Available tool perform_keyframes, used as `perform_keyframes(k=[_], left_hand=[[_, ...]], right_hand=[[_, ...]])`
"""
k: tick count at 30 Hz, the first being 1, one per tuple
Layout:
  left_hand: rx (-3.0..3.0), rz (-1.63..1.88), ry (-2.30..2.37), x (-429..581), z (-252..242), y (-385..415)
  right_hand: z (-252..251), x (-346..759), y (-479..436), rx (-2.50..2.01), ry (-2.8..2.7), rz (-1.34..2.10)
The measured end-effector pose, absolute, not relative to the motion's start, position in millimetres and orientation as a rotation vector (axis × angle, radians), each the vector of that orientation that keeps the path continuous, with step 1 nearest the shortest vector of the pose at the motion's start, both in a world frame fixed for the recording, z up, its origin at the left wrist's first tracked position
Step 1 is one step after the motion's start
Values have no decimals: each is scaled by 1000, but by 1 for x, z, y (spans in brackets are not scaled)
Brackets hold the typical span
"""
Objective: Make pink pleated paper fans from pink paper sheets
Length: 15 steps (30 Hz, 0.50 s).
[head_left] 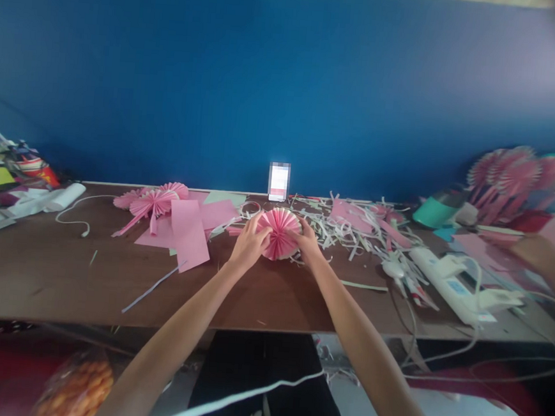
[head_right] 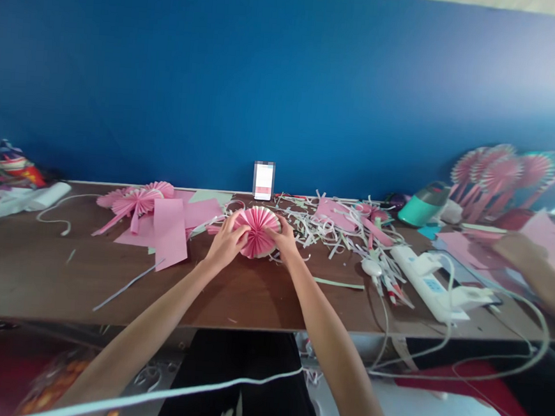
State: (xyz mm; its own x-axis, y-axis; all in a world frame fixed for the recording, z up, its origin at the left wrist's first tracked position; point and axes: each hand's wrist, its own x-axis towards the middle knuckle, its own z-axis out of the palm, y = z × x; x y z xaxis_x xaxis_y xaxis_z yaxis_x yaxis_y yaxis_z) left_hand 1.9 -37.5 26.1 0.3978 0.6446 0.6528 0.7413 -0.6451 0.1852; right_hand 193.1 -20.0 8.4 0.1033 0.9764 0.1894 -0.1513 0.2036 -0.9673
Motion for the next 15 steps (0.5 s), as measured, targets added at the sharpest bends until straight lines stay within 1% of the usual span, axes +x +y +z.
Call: perform_keyframes(k=[4, 8, 15], left_hand=[[-2437, -1044, -1222, 1, 27, -36], [-2472, -960, -1164, -1, 27, -34], [-2616, -867, -1230, -4, 23, -30]], right_hand=[[6, 195, -18, -1015, -1181, 1065], [8, 197, -19, -1003, -1349, 906], [13, 195, -22, -978, -1562, 696]])
